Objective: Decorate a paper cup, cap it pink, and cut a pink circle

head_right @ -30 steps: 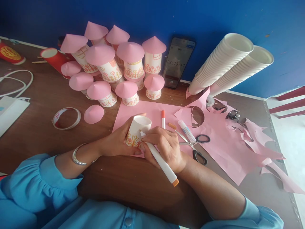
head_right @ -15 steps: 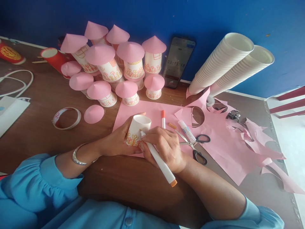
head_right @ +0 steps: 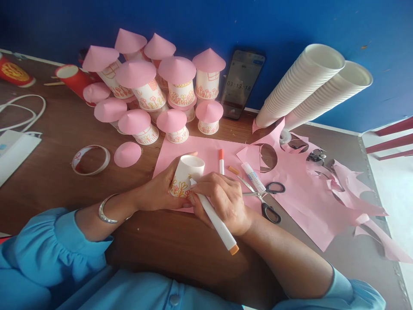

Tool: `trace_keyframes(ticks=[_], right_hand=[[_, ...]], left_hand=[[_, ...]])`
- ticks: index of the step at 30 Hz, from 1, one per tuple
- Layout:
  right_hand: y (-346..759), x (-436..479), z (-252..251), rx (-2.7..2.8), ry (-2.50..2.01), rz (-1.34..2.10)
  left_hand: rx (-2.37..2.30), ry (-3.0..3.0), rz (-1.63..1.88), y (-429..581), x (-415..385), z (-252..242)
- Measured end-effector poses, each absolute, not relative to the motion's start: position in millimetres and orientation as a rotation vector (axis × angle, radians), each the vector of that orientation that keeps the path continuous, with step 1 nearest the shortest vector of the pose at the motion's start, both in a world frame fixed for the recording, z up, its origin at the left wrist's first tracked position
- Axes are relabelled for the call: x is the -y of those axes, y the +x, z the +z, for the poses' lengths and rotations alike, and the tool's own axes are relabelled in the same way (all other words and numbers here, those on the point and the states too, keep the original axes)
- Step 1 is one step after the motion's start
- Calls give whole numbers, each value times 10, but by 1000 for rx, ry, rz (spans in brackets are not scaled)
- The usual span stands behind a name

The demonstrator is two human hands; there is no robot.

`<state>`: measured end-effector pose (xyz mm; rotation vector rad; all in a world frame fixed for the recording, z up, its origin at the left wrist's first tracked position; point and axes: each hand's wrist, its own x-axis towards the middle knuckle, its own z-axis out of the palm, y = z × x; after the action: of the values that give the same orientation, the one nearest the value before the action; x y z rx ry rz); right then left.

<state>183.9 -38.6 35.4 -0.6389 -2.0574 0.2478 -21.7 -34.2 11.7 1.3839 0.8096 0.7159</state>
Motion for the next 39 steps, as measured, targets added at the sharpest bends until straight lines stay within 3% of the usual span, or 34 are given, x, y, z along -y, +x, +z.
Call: trace_keyframes(ticks=[39], right_hand=[[1868, 365, 345, 2059, -618, 260]], left_hand=[[-766, 1276, 696, -212, 347, 130]])
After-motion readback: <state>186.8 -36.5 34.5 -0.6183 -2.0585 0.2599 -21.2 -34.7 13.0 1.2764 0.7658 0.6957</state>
